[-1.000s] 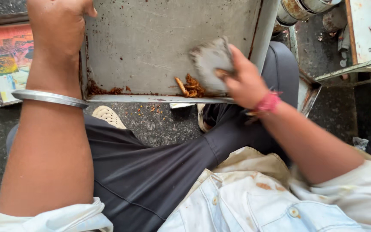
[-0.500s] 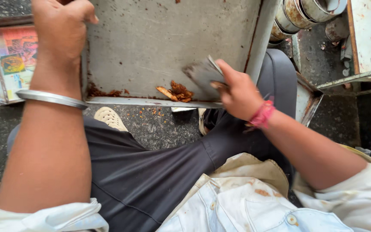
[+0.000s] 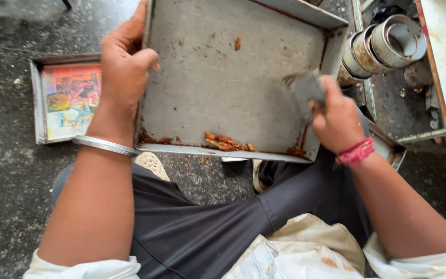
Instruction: The person sits on the floor and cleans a metal baking tray. They use a small metal scraper to remove debris, then apply a white paste with a cloth to the tray's surface. Finally, they place a piece of newspaper inside the tray.
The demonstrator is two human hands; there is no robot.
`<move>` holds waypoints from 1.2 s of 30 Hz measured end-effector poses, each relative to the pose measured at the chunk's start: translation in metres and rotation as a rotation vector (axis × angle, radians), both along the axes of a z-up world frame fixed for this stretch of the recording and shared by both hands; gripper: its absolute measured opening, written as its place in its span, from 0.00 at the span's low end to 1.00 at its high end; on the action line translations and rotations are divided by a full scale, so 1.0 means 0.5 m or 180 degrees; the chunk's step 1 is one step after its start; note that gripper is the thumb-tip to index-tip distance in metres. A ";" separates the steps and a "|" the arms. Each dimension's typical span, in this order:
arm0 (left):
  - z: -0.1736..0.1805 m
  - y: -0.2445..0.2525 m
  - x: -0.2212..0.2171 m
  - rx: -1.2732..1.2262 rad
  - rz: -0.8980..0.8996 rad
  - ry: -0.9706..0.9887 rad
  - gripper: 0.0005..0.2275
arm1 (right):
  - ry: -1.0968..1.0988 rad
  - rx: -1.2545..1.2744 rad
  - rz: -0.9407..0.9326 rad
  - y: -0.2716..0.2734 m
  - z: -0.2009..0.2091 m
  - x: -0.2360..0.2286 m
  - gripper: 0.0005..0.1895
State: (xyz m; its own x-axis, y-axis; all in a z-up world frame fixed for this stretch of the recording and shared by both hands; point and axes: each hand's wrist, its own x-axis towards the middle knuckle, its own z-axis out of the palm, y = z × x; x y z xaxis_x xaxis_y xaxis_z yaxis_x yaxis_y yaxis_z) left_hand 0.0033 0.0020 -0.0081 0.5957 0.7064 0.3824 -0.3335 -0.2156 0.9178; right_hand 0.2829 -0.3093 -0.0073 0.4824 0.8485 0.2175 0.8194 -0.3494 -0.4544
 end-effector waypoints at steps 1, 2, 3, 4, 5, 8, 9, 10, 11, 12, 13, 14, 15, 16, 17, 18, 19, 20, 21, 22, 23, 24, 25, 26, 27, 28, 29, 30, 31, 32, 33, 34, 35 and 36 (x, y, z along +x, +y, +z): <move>0.005 -0.007 0.005 -0.0040 -0.0048 -0.0028 0.35 | -0.0142 0.0074 -0.0045 0.020 -0.001 0.020 0.24; 0.008 -0.015 0.009 -0.0078 -0.0097 -0.0050 0.35 | -0.0276 0.0151 -0.0091 0.050 0.001 0.035 0.25; 0.011 -0.019 0.017 -0.0115 -0.0146 -0.0070 0.35 | -0.0409 0.0230 -0.0139 0.083 0.008 0.046 0.27; 0.015 -0.019 0.023 -0.0082 -0.0162 -0.0088 0.35 | -0.0479 0.0405 -0.0059 0.125 0.020 0.049 0.27; 0.016 -0.020 0.029 -0.0048 -0.0177 -0.0105 0.34 | -0.0548 0.0581 0.0021 0.172 0.034 0.042 0.27; 0.012 -0.018 0.045 -0.0037 -0.0045 -0.0053 0.30 | -0.0434 0.0324 0.0081 0.297 0.074 -0.038 0.23; 0.012 -0.014 0.050 -0.0039 0.0028 -0.0038 0.29 | -0.0481 0.0293 0.0364 0.322 0.081 -0.082 0.22; 0.010 -0.011 0.050 -0.0111 0.0012 -0.0079 0.26 | -0.0527 0.0258 0.0654 0.339 0.086 -0.123 0.22; 0.008 -0.009 0.047 -0.0181 -0.0004 -0.0121 0.24 | -0.0539 0.0236 0.0961 0.340 0.088 -0.158 0.21; 0.003 -0.009 0.046 -0.0276 -0.0036 -0.0156 0.22 | -0.0542 0.0189 0.1254 0.330 0.086 -0.182 0.21; 0.000 -0.008 0.044 -0.0362 -0.0090 -0.0242 0.21 | -0.0544 0.0142 0.1546 0.324 0.087 -0.189 0.20; 0.000 -0.004 0.042 -0.0442 -0.0139 -0.0322 0.21 | -0.0797 0.0080 0.1223 0.322 0.085 -0.188 0.18; 0.002 0.000 0.040 -0.0522 -0.0188 -0.0403 0.21 | -0.1046 0.0020 0.0897 0.326 0.086 -0.173 0.16; 0.004 0.000 0.035 -0.0343 -0.0094 -0.0345 0.22 | -0.1277 -0.0056 0.0595 0.337 0.086 -0.150 0.14; 0.006 0.001 0.032 -0.0165 0.0000 -0.0284 0.23 | -0.1428 0.0278 0.0572 0.357 0.087 -0.117 0.17; 0.006 -0.007 0.032 -0.0013 0.0068 -0.0212 0.23 | -0.1564 0.0585 0.0527 0.380 0.084 -0.084 0.20; 0.005 -0.016 0.031 -0.0084 -0.0013 -0.0281 0.24 | -0.1662 0.0671 0.0705 0.412 0.073 -0.061 0.16; 0.010 -0.018 0.033 -0.0127 -0.0093 -0.0377 0.25 | -0.1786 0.0782 0.0884 0.452 0.071 -0.039 0.13; 0.014 -0.020 0.033 -0.0171 -0.0173 -0.0473 0.26 | -0.1908 0.0894 0.1065 0.479 0.070 -0.026 0.11; 0.020 -0.017 0.031 -0.0395 -0.0218 -0.0454 0.27 | -0.1741 0.0806 0.1200 0.500 0.069 -0.028 0.12; 0.022 -0.014 0.026 -0.0619 -0.0267 -0.0435 0.29 | -0.1575 0.0717 0.1336 0.510 0.065 -0.047 0.13; 0.018 -0.020 0.019 -0.0890 -0.0322 -0.0401 0.30 | -0.1383 0.0583 0.1469 0.496 0.058 -0.077 0.15; 0.013 -0.025 0.013 -0.0858 -0.0352 -0.0422 0.30 | -0.1257 0.0500 0.1790 0.466 0.057 -0.110 0.14; 0.013 -0.019 0.011 -0.0792 -0.0388 -0.0458 0.31 | -0.1155 0.0443 0.2104 0.430 0.061 -0.148 0.15; 0.013 -0.011 0.011 -0.0725 -0.0425 -0.0493 0.31 | -0.1126 0.0038 0.2230 0.378 0.052 -0.208 0.15; 0.013 -0.007 0.012 -0.0767 -0.0456 -0.0558 0.29 | -0.1100 -0.0378 0.2350 0.336 0.060 -0.258 0.15; 0.013 -0.002 0.015 -0.0809 -0.0486 -0.0622 0.28 | -0.1190 -0.0446 0.2260 0.323 0.084 -0.277 0.14; 0.010 -0.003 0.017 -0.0870 -0.0518 -0.0663 0.26 | -0.1250 -0.0522 0.2168 0.313 0.110 -0.293 0.14; 0.008 -0.006 0.019 -0.0799 -0.0435 -0.0598 0.25 | -0.1310 -0.0598 0.2076 0.308 0.134 -0.304 0.14; 0.007 -0.009 0.016 -0.0719 -0.0358 -0.0497 0.24 | -0.1965 -0.0209 0.1821 0.329 0.164 -0.286 0.12; 0.005 -0.015 0.011 -0.0639 -0.0284 -0.0396 0.23 | -0.2607 0.0183 0.1534 0.356 0.199 -0.257 0.11; 0.004 -0.025 0.011 -0.0701 -0.0247 -0.0395 0.23 | -0.2175 0.0468 0.1436 0.366 0.220 -0.233 0.14; 0.003 -0.033 0.010 -0.0764 -0.0211 -0.0394 0.23 | -0.1742 0.0751 0.1335 0.369 0.233 -0.220 0.18; 0.009 -0.029 0.012 -0.0773 -0.0184 -0.0410 0.24 | -0.1984 0.0508 0.1395 0.373 0.231 -0.215 0.16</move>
